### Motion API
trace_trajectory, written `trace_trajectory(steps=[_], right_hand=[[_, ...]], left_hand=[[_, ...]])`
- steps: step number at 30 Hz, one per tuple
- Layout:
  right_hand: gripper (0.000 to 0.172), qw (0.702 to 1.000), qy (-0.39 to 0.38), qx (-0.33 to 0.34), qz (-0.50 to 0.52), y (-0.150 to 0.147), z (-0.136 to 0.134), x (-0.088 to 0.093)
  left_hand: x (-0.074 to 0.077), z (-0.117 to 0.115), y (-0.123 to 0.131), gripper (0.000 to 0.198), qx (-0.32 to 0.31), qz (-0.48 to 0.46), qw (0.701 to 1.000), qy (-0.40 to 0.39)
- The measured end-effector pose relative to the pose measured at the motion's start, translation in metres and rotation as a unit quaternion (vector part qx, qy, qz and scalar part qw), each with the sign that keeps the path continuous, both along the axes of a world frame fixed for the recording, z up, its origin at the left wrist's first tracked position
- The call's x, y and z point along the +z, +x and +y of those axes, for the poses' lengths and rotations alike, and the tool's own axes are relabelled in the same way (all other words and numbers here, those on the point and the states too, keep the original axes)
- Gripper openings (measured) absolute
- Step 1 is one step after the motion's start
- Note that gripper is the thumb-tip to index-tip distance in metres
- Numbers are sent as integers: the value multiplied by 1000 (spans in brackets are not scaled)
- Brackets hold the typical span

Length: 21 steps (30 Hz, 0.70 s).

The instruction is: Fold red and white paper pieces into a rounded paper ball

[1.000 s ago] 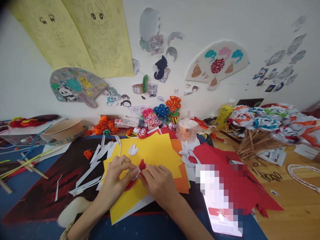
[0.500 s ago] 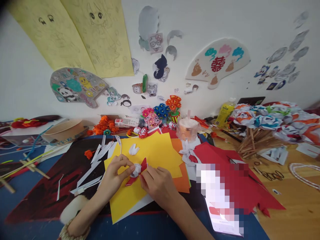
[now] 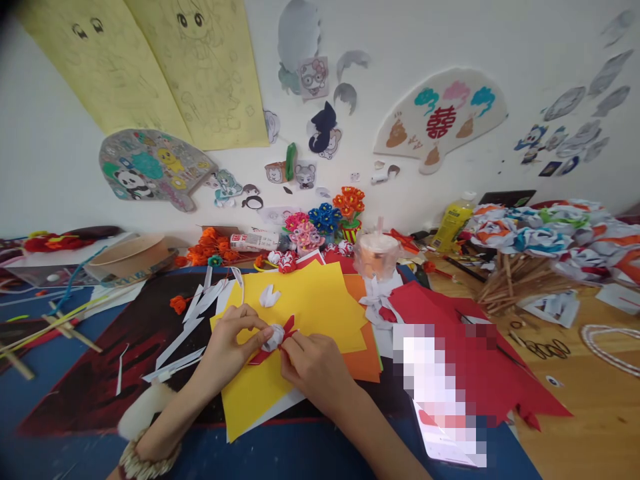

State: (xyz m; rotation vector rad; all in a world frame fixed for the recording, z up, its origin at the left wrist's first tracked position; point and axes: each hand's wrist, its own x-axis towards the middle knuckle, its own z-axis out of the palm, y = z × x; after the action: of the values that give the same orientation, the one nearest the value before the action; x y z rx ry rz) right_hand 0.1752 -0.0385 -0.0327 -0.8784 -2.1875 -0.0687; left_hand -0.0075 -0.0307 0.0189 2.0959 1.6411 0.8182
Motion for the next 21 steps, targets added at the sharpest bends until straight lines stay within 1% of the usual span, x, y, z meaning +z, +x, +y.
trace_trajectory(steps=[2,4,8,10,14,21], right_hand=[[23,1000,-4,-25,13,0,0,-1],[25,999,-4,-36,15,-1,0,-2],[25,1000,3,-26,6,-3,-1,-3],[25,1000,-2,-19,9,-3,-2,-3],[23,999,-29,0,26,-3,-1,-4],[18,996,-75,-2,44,-4,-2,-3]], left_hand=[[3,-3,2,18,-14,29,999,6],[6,-6,4,14,-32,63,997,7],[8,-10,5,7,-43,100,994,24],[6,-9,4,6,-39,89,995,27],[3,-7,3,8,-41,47,998,10],[2,-6,4,7,-29,3,999,-14]])
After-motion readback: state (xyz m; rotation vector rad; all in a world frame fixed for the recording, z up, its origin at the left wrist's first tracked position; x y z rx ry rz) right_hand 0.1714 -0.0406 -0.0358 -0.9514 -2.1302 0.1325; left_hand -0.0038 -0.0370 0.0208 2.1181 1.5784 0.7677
